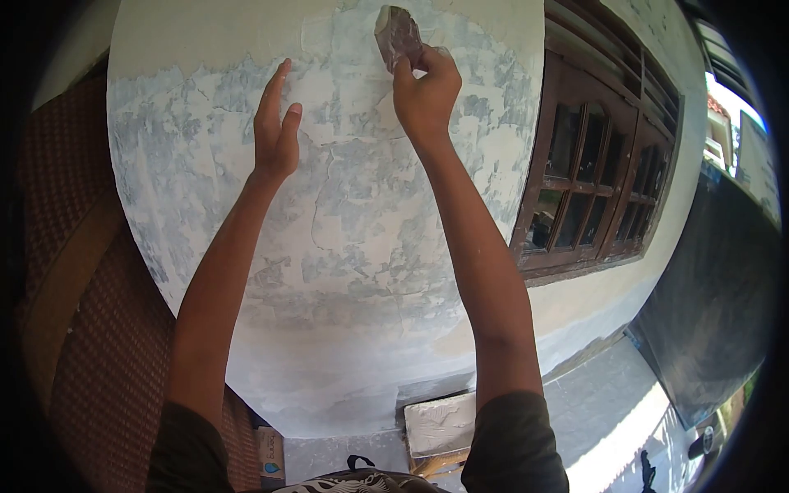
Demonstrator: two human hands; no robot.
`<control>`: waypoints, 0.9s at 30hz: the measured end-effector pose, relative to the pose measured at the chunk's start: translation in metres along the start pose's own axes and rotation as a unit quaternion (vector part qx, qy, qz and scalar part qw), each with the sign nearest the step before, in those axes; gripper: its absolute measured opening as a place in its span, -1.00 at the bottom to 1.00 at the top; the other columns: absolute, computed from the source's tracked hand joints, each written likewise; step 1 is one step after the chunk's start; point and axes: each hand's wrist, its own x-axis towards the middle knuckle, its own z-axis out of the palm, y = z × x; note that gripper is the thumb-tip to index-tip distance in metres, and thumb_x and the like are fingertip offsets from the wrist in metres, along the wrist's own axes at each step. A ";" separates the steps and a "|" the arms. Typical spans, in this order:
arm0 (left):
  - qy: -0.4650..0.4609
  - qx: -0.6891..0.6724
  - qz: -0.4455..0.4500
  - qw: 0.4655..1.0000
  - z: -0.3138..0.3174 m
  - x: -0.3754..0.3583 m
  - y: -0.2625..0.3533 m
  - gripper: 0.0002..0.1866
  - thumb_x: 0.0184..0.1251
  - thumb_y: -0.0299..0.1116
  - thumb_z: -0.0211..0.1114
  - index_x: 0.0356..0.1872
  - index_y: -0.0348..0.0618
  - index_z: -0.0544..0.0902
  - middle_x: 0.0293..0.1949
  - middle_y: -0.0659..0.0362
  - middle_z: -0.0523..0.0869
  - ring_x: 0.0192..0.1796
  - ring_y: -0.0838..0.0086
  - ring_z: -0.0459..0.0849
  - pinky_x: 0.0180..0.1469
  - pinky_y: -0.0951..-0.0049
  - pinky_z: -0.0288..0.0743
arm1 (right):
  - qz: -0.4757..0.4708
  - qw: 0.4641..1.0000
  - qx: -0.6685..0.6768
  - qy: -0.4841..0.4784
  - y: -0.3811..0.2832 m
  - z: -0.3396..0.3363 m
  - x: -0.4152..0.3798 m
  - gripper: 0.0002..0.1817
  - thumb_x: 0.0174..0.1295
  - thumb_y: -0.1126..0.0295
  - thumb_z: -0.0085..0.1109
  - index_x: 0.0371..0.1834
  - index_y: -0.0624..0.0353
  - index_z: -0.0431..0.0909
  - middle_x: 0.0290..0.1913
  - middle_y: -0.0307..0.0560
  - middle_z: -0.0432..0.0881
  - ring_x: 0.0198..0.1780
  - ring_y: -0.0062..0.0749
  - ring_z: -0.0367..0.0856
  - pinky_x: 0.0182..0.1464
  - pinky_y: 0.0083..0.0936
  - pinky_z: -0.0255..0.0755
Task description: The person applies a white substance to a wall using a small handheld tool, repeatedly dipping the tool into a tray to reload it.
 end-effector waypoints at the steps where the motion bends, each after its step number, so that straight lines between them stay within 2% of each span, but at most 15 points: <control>1: 0.000 0.057 0.024 0.998 -0.006 0.002 -0.009 -0.35 0.37 -0.30 0.06 0.46 -0.35 0.27 0.47 -0.13 0.36 0.55 0.04 0.23 0.56 0.05 0.04 | -0.154 0.978 -0.138 0.020 0.002 0.007 0.010 -0.75 0.14 0.57 0.24 -0.11 0.34 0.70 -0.28 -0.06 0.67 -0.22 -0.25 0.67 -0.19 -0.33 0.56; 2: 0.000 0.114 0.049 0.992 -0.013 0.003 -0.017 -0.35 0.37 -0.31 0.07 0.46 -0.34 0.27 0.47 -0.12 0.36 0.56 0.03 0.22 0.57 0.00 0.01 | -0.155 0.978 -0.139 0.020 0.003 0.016 0.020 -0.75 0.14 0.57 0.24 -0.11 0.34 0.70 -0.28 -0.06 0.67 -0.22 -0.25 0.67 -0.19 -0.33 0.56; 3: -0.001 0.143 0.059 0.988 -0.019 0.001 -0.029 -0.34 0.35 -0.29 0.09 0.46 -0.33 0.28 0.48 -0.10 0.34 0.57 0.04 0.21 0.57 -0.09 -0.05 | -0.223 0.955 -0.196 0.018 0.003 0.026 0.029 -0.75 0.14 0.54 0.25 -0.09 0.25 0.71 -0.26 -0.06 0.68 -0.20 -0.21 0.64 -0.21 -0.35 0.58; 4: 0.000 0.142 0.059 0.988 -0.023 -0.003 -0.039 -0.34 0.35 -0.29 0.09 0.46 -0.33 0.28 0.48 -0.10 0.34 0.57 0.04 0.21 0.57 -0.09 -0.05 | -0.288 0.924 -0.252 0.016 0.003 0.034 0.034 -0.74 0.13 0.51 0.27 -0.08 0.16 0.72 -0.23 -0.07 0.69 -0.17 -0.18 0.61 -0.22 -0.37 0.59; 6: 0.002 0.232 0.078 0.969 -0.030 -0.011 -0.044 -0.31 0.30 -0.27 0.13 0.46 -0.33 0.28 0.49 -0.10 0.32 0.57 0.06 0.20 0.56 -0.12 -0.05 | -0.318 0.903 -0.289 -0.001 0.002 0.050 0.040 -0.74 0.14 0.49 0.27 -0.08 0.14 0.72 -0.23 -0.10 0.70 -0.14 -0.18 0.61 -0.18 -0.35 0.57; 7: -0.002 0.214 0.078 0.974 -0.028 -0.013 -0.047 -0.27 0.24 -0.25 0.16 0.46 -0.33 0.28 0.50 -0.10 0.31 0.57 0.05 0.21 0.55 -0.13 -0.02 | -0.347 0.880 -0.325 -0.017 0.002 0.056 0.043 -0.75 0.14 0.48 0.28 -0.09 0.13 0.72 -0.22 -0.13 0.70 -0.11 -0.19 0.61 -0.15 -0.33 0.55; 11: 0.006 0.218 0.079 0.973 -0.028 -0.016 -0.050 -0.26 0.23 -0.25 0.16 0.46 -0.33 0.28 0.49 -0.11 0.32 0.56 0.04 0.22 0.54 -0.14 0.02 | -0.331 0.869 -0.362 -0.072 0.028 0.075 0.043 -0.73 0.12 0.45 0.29 -0.08 0.10 0.73 -0.20 -0.17 0.72 -0.09 -0.23 0.62 -0.05 -0.28 0.50; 13: 0.006 0.205 0.080 0.975 -0.029 -0.013 -0.048 -0.26 0.23 -0.23 0.16 0.45 -0.34 0.29 0.48 -0.11 0.33 0.55 0.04 0.24 0.53 -0.14 0.05 | -0.396 0.821 -0.403 -0.084 0.034 0.075 0.033 -0.72 0.09 0.45 0.32 -0.09 0.12 0.73 -0.21 -0.19 0.72 -0.09 -0.25 0.63 -0.02 -0.31 0.47; 17: 0.006 0.204 0.081 0.976 -0.028 -0.013 -0.048 -0.27 0.24 -0.22 0.16 0.43 -0.36 0.30 0.47 -0.12 0.35 0.55 0.04 0.25 0.53 -0.14 0.05 | -0.411 0.838 -0.350 -0.081 0.040 0.064 -0.017 -0.76 0.05 0.48 0.29 -0.17 0.15 0.73 -0.32 -0.14 0.69 -0.11 -0.26 0.63 0.03 -0.26 0.41; 19: 0.005 0.209 0.089 0.974 -0.028 -0.013 -0.049 -0.28 0.25 -0.20 0.15 0.42 -0.37 0.32 0.46 -0.12 0.37 0.55 0.04 0.26 0.52 -0.13 0.07 | -0.372 0.872 -0.298 -0.110 0.032 0.056 -0.039 -0.74 0.01 0.51 0.32 -0.16 0.17 0.73 -0.32 -0.13 0.69 -0.13 -0.25 0.63 -0.06 -0.28 0.41; 22: 0.002 0.230 0.092 0.969 -0.028 -0.013 -0.049 -0.28 0.25 -0.19 0.14 0.41 -0.38 0.33 0.46 -0.13 0.37 0.54 0.05 0.27 0.52 -0.12 0.08 | -0.377 0.882 -0.266 -0.096 0.015 0.051 -0.026 -0.73 -0.02 0.54 0.34 -0.18 0.18 0.73 -0.34 -0.13 0.68 -0.16 -0.25 0.62 -0.12 -0.29 0.40; 24: 0.001 0.226 0.089 0.970 -0.027 -0.014 -0.050 -0.28 0.25 -0.18 0.14 0.41 -0.38 0.33 0.45 -0.13 0.37 0.55 0.05 0.27 0.53 -0.11 0.07 | -0.376 0.882 -0.282 -0.035 0.007 0.062 0.007 -0.83 -0.03 0.52 0.35 -0.32 0.16 0.73 -0.41 -0.16 0.66 -0.23 -0.25 0.62 -0.15 -0.29 0.40; 26: -0.001 0.223 0.088 0.971 -0.027 -0.014 -0.051 -0.28 0.24 -0.18 0.15 0.41 -0.38 0.33 0.45 -0.13 0.38 0.55 0.06 0.26 0.53 -0.10 0.07 | -0.408 0.855 -0.318 -0.029 0.010 0.074 0.043 -0.75 0.10 0.45 0.36 -0.12 0.16 0.75 -0.33 -0.09 0.71 -0.23 -0.16 0.64 -0.17 -0.27 0.48; 27: 0.000 0.219 0.088 0.972 -0.027 -0.014 -0.051 -0.28 0.24 -0.18 0.15 0.41 -0.39 0.34 0.45 -0.13 0.38 0.55 0.06 0.26 0.53 -0.10 0.07 | -0.407 0.856 -0.319 -0.030 0.012 0.079 0.052 -0.75 0.10 0.45 0.36 -0.12 0.16 0.75 -0.33 -0.09 0.71 -0.23 -0.16 0.64 -0.17 -0.27 0.48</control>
